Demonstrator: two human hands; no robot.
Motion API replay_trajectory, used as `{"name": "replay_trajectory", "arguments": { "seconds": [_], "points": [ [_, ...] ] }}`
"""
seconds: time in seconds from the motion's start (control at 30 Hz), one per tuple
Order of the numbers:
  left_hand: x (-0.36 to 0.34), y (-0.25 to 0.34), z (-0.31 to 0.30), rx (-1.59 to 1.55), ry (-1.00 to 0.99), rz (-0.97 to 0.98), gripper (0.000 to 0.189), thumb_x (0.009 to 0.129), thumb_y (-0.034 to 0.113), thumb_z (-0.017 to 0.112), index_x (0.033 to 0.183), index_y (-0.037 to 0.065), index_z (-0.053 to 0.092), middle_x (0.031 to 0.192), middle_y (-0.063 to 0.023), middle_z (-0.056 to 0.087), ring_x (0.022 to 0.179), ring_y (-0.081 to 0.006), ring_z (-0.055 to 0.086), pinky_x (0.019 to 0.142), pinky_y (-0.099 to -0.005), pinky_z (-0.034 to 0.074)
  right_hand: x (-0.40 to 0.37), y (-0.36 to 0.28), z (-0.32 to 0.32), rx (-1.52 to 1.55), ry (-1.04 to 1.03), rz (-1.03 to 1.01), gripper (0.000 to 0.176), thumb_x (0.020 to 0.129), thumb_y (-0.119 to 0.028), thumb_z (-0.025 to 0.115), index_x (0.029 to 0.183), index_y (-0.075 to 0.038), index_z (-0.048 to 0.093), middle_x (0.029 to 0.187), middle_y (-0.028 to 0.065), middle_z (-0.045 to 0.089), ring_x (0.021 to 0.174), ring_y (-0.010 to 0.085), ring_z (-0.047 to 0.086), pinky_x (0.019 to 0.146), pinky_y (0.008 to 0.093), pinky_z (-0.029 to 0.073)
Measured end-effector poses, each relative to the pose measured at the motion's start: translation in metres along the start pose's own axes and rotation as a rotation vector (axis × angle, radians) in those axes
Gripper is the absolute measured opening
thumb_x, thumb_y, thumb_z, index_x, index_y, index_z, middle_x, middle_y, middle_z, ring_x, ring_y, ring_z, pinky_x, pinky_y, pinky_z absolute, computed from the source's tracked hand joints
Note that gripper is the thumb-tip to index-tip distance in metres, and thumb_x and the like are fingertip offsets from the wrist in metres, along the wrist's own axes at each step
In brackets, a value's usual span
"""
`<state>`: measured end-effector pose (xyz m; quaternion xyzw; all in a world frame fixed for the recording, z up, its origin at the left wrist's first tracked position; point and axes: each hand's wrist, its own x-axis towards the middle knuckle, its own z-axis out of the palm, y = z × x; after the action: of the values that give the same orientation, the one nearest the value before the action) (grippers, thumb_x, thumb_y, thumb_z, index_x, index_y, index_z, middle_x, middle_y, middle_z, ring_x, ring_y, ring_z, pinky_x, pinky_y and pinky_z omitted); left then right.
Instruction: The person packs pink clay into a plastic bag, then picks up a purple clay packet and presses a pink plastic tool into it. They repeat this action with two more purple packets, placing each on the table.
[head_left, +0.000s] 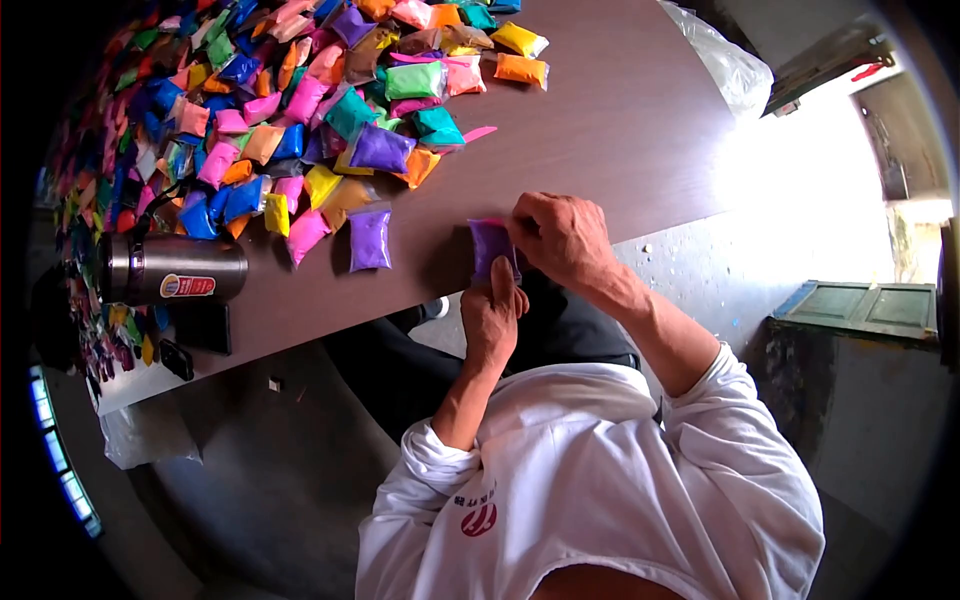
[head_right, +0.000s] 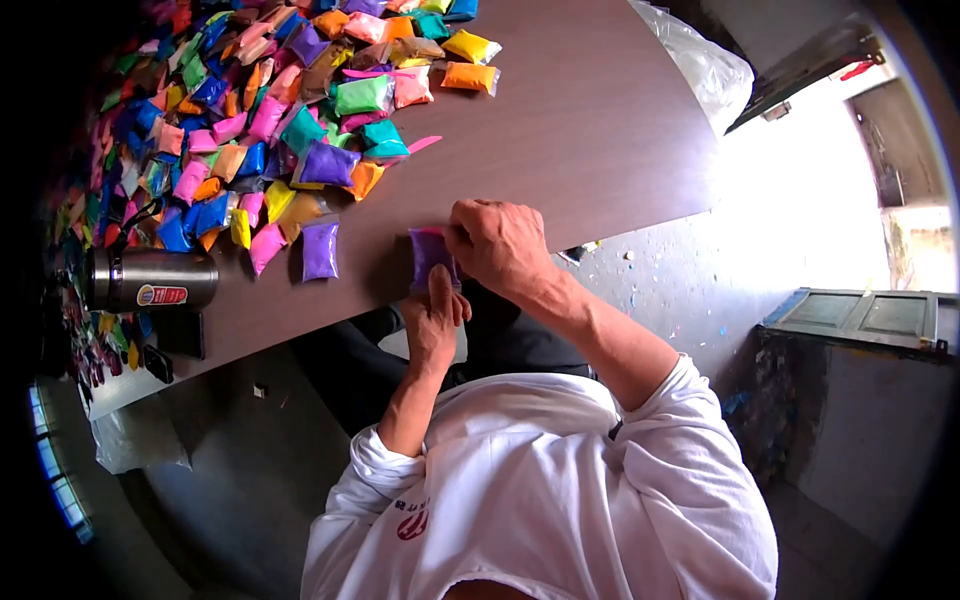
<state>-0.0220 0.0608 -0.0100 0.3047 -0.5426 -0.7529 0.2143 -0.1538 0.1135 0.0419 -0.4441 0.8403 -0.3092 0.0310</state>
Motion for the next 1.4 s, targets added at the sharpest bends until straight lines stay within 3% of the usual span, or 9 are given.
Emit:
{"name": "replay_trajectory", "arguments": {
  "seconds": [0.17,0.27,0.53,0.87,0.97,1.03,1.1,1.23,1.4],
  "points": [
    [0.001,-0.01,-0.004,-0.055,-0.031,0.015,0.051,0.101,0.032,0.049,0.061,0.001,0.047,0.05,-0.0012,0.044,0.043,-0.0092,0.04,0.043,-0.0259,0.033,-0.004,-0.001,-0.012,-0.002,0.041,-0.034,0.013,0.08,-0.016,0.065,0.076,-0.003,0.061,0.069,0.0118,0.061,0.063,0.0319,0.062,0.057,0.0402,0.049],
    [0.0,-0.003,-0.005,0.216,-0.054,0.073,0.055,0.103,0.038,0.042,0.061,0.003,0.047,0.05,0.0004,0.042,0.043,-0.0083,0.04,0.044,-0.0251,0.031,-0.007,-0.013,-0.02,0.07,-0.071,-0.06,0.014,0.08,-0.017,0.062,0.076,-0.004,0.059,0.072,0.0121,0.062,0.067,0.0334,0.062,0.058,0.0431,0.048],
    [0.0,-0.005,-0.003,0.075,-0.068,0.018,0.045,0.102,0.036,0.044,0.073,0.003,0.048,0.052,0.0006,0.042,0.044,-0.0067,0.041,0.043,-0.0237,0.033,0.015,-0.014,-0.015,-0.076,-0.222,-0.227,0.016,0.077,-0.017,0.065,0.069,-0.004,0.059,0.065,0.0104,0.059,0.064,0.0311,0.06,0.054,0.0405,0.047],
    [0.002,0.003,-0.003,0.289,-0.012,-0.041,0.064,0.1,0.05,0.04,0.059,0.002,0.045,0.046,-0.0053,0.048,0.043,-0.0128,0.047,0.047,-0.0278,0.038,0.027,-0.012,-0.002,-0.103,-0.124,-0.166,0.014,0.075,-0.017,0.064,0.069,-0.005,0.059,0.068,0.0116,0.062,0.065,0.0328,0.062,0.054,0.042,0.048],
    [0.004,-0.011,-0.009,0.359,0.016,-0.066,0.059,0.098,0.055,0.041,0.066,0.005,0.046,0.05,-0.0029,0.048,0.047,-0.0119,0.048,0.051,-0.0267,0.039,0.024,-0.009,-0.003,-0.101,-0.063,-0.194,0.013,0.079,-0.017,0.063,0.076,-0.006,0.059,0.073,0.0121,0.063,0.069,0.0334,0.063,0.056,0.0419,0.051],
    [0.004,-0.022,-0.014,0.264,-0.101,0.228,0.052,0.099,0.051,0.044,0.071,0.007,0.043,0.053,0.0012,0.041,0.049,-0.0094,0.041,0.05,-0.0262,0.034,0.012,-0.013,-0.014,-0.01,-0.065,-0.224,0.014,0.08,-0.019,0.063,0.076,-0.007,0.058,0.071,0.0107,0.061,0.069,0.032,0.064,0.057,0.0415,0.051],
    [0.004,-0.02,-0.016,0.107,-0.198,0.183,0.048,0.1,0.049,0.042,0.074,0.008,0.042,0.054,0.0016,0.039,0.052,-0.0088,0.04,0.052,-0.0248,0.034,0.001,-0.012,-0.009,-0.029,-0.105,-0.293,0.013,0.078,-0.017,0.062,0.077,-0.005,0.058,0.072,0.0114,0.062,0.07,0.0305,0.065,0.059,0.0404,0.052],
    [0.003,-0.012,-0.015,0.402,-0.076,0.136,0.051,0.101,0.047,0.039,0.073,0.005,0.046,0.054,-0.0011,0.041,0.05,-0.0115,0.041,0.051,-0.027,0.034,0.003,-0.002,-0.002,-0.034,-0.124,-0.306,0.012,0.077,-0.014,0.061,0.08,-0.003,0.061,0.074,0.0124,0.062,0.073,0.0299,0.065,0.063,0.0395,0.053],
    [0.008,-0.02,-0.026,0.309,-0.038,-0.068,0.045,0.102,0.04,0.043,0.078,0.003,0.049,0.057,-0.0018,0.042,0.054,-0.0106,0.04,0.056,-0.0248,0.034,0.014,0.005,0.005,0.08,-0.136,-0.276,0.015,0.076,-0.016,0.061,0.076,-0.001,0.066,0.076,0.016,0.066,0.075,0.0316,0.066,0.062,0.0386,0.051]
  ]
}}
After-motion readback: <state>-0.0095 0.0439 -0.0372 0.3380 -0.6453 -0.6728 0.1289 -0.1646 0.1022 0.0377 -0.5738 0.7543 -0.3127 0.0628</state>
